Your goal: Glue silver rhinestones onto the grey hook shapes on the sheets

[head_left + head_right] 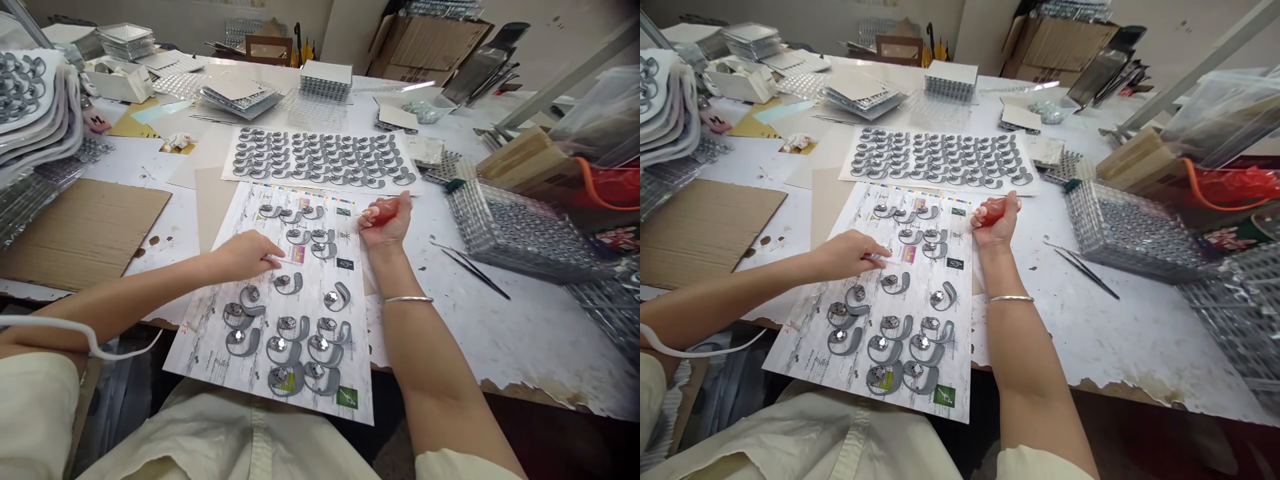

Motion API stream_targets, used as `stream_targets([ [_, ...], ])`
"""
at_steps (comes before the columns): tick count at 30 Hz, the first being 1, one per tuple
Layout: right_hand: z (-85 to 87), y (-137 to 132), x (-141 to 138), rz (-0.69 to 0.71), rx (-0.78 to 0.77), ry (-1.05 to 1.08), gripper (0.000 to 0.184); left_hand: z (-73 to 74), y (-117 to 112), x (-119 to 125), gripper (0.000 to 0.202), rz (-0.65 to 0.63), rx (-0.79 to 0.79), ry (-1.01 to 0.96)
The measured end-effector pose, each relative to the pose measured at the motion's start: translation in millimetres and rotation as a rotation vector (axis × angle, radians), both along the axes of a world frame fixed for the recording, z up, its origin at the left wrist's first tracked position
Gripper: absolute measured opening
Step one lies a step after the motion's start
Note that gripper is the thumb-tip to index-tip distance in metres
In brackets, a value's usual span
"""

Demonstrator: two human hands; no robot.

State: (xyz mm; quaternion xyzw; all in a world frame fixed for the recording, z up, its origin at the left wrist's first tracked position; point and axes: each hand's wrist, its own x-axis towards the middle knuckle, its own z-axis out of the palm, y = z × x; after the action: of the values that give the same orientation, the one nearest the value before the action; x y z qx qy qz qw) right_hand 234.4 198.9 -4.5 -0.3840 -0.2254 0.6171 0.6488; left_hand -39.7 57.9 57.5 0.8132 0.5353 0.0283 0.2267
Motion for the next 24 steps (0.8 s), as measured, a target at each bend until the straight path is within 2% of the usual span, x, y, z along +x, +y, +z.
stream_targets([
  [5, -1.3, 0.4, 1.1, 0.009, 0.012, -0.007, 0.057, -11.3, -16.2, 20.3, 0.027, -0.144, -0.052, 0.042],
  [9, -3.5, 2.9, 1.9, 0.001, 0.001, 0.002, 0.055, -7.7, -21.2, 17.0, 0.026, -0.207, -0.112, 0.081],
  [13, -1.5, 2.9, 0.6, 0.006, -0.006, 0.007, 0.056, -1.1, 5.9, 20.6, 0.032, -0.071, -0.025, 0.08],
  [16, 0.6, 1.5, -0.1, 0.01, -0.01, 0.011, 0.057, -7.2, 37.4, 31.1, 0.035, 0.042, 0.107, 0.168],
  [18, 1.0, 0.7, 0.1, 0.015, -0.008, 0.012, 0.058, -14.3, 52.0, 36.8, 0.035, 0.061, 0.129, 0.203],
  [21, -0.5, 1.3, 0.8, 0.007, -0.002, 0.015, 0.057, -20.1, 54.0, 37.3, 0.033, 0.019, 0.099, 0.223],
  [24, -3.1, 3.5, 1.6, 0.004, 0.002, 0.023, 0.054, -14.3, 36.1, 29.9, 0.031, -0.06, 0.03, 0.24],
])
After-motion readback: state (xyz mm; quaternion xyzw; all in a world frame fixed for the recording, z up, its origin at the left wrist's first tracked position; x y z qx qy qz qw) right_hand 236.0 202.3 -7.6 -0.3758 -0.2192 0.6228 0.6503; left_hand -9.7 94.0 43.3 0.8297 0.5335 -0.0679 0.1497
